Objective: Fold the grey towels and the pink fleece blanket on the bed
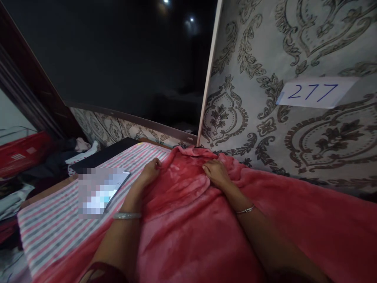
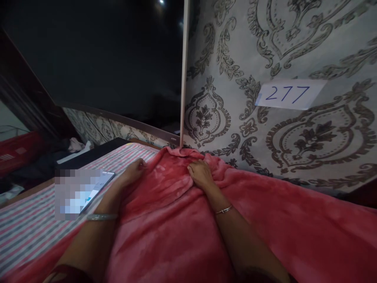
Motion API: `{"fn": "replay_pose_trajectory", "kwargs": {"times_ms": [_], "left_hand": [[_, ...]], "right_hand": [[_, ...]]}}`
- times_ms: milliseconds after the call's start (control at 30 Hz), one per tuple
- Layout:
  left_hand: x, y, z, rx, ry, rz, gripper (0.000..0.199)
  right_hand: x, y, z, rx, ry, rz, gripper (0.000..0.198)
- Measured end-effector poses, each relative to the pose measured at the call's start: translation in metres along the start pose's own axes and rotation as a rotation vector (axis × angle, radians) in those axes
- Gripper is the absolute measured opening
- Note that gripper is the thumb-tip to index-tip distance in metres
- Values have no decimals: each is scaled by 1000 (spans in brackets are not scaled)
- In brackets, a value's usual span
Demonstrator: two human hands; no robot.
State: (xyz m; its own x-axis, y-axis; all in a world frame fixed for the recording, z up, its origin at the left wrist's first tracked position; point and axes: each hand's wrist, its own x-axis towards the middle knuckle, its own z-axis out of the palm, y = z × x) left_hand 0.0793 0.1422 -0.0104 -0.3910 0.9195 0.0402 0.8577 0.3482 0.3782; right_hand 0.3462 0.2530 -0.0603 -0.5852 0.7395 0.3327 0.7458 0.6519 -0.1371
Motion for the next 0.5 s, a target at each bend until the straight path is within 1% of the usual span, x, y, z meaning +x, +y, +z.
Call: {"fn": "replay_pose_trajectory", "kwargs": {"times_ms": [67, 100, 133, 167, 200, 233, 300, 333, 367, 400, 500], "left_hand": [[1, -6, 3, 128, 193, -95, 32], [2, -10, 5, 187, 245, -131, 34], [2, -14, 7, 229, 246, -153, 36], [2, -18, 8, 260, 208, -160, 37], [1, -20, 8, 285, 169, -162, 38], [1, -21, 8, 311, 167, -160, 38], [1, -15, 6, 359, 271, -126, 42], [1, -8, 6, 364, 322, -81, 43], [3, 1, 6, 343, 327, -9, 45], [6, 13, 8, 302, 278, 91, 45], [21, 55, 23, 156, 2, 431, 42]], "right_hand": [[0, 3, 0, 20, 67, -1, 34], [0, 5, -1, 35, 95, -9, 34], [0, 8, -4, 52, 107, -24, 35], [0, 12, -7, 69, 98, -41, 36], [1, 16, -12, 80, 68, -55, 37], [1, 21, -18, 83, 22, -59, 36], [3, 31, -31, 71, -90, -31, 31], [4, 36, -39, 58, -144, -15, 29], [5, 40, -46, 45, -187, -7, 26], [6, 44, -52, 33, -219, -9, 24], [6, 53, -65, 31, -274, -35, 21]]}}
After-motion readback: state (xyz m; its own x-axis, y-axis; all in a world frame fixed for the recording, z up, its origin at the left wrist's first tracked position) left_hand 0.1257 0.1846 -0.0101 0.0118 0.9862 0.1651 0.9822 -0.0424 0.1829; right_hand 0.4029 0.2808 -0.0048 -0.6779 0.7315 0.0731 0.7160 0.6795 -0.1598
